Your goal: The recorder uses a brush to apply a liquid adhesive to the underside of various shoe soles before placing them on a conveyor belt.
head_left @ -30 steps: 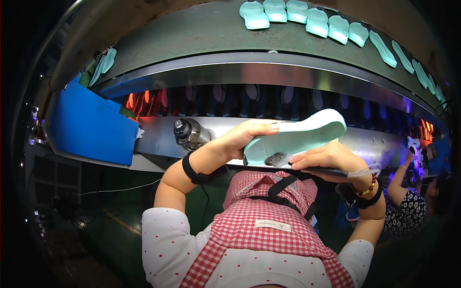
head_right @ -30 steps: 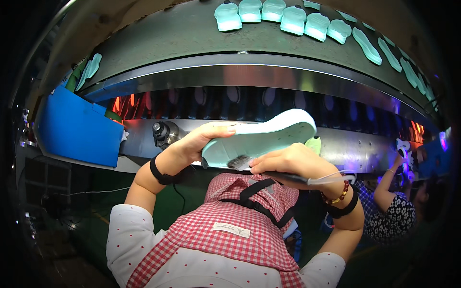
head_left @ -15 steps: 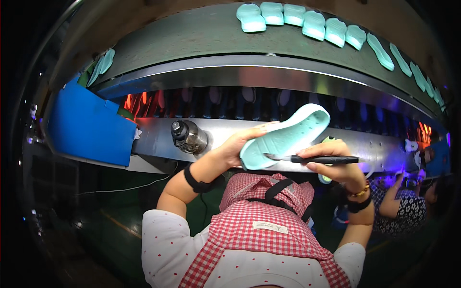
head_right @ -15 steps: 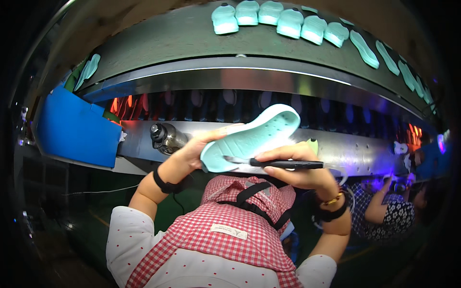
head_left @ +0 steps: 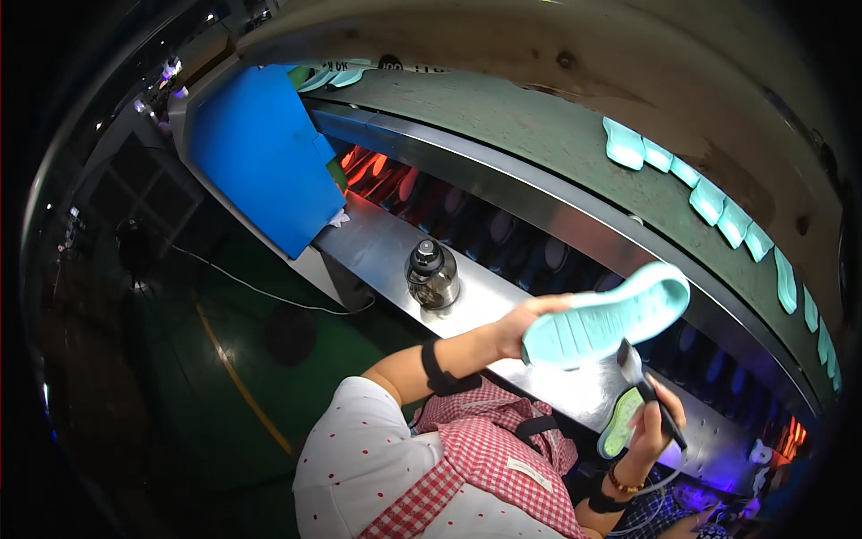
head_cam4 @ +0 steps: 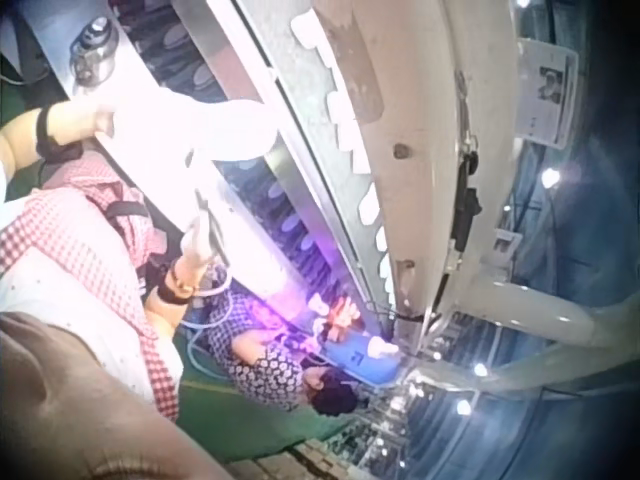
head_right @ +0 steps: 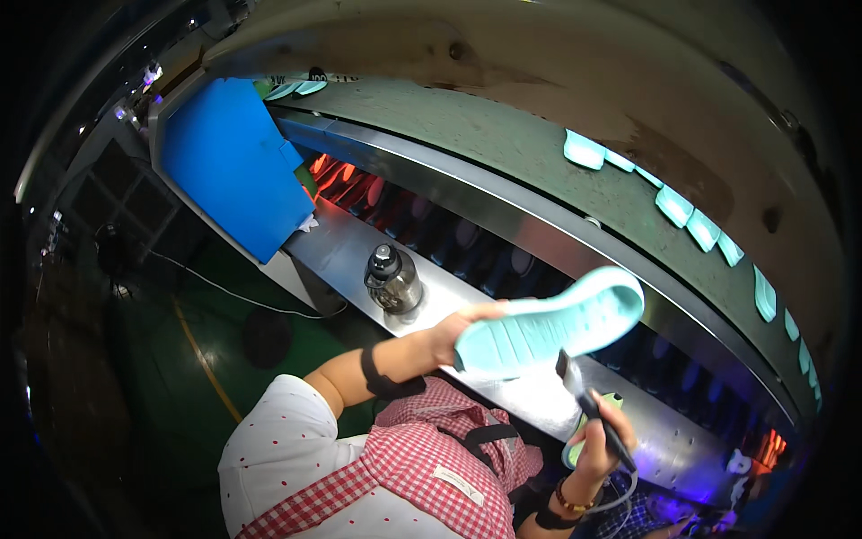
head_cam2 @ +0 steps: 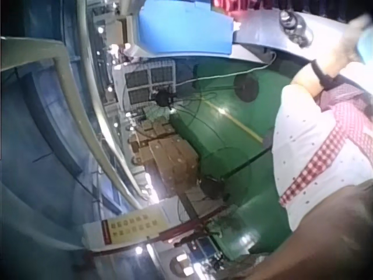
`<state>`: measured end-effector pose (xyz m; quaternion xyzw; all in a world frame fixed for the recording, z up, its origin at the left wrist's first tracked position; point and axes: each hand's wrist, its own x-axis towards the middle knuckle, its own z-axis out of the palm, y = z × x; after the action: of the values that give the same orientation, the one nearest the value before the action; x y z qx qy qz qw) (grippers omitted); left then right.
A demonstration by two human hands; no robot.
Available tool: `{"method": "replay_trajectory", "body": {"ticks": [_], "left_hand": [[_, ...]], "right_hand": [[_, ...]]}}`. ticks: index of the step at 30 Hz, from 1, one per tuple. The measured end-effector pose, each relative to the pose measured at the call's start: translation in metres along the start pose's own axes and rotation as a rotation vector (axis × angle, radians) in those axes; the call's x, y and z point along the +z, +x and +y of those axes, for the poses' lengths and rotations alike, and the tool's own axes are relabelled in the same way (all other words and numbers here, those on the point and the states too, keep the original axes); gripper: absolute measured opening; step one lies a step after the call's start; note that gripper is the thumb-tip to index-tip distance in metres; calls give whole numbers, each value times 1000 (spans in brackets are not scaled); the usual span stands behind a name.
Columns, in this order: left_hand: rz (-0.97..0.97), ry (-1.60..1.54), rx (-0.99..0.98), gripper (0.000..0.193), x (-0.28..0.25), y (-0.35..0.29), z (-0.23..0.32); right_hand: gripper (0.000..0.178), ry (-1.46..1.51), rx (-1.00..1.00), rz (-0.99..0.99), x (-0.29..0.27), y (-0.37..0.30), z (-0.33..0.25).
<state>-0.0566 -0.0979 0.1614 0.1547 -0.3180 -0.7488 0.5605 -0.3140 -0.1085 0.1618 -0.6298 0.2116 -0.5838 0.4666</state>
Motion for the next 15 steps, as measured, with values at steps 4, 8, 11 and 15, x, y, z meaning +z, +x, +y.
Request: {"method": "replay_trajectory", "body": {"ticks": [4,8,11,15], "left_hand": [[-5,-177,192,53,-6,-11,96],[76,-213,587,58,-70,5,208],[518,-593,1028,67,-114,29,263],[536,31,672,61,-85,91,258]], "right_hand": [[32,167,13,197,-24,-12,6],[29,178,137,168,-32,-18,11],[29,157,191,228,-29,-26,9],[31,180,309,283,-25,-30,18]]}}
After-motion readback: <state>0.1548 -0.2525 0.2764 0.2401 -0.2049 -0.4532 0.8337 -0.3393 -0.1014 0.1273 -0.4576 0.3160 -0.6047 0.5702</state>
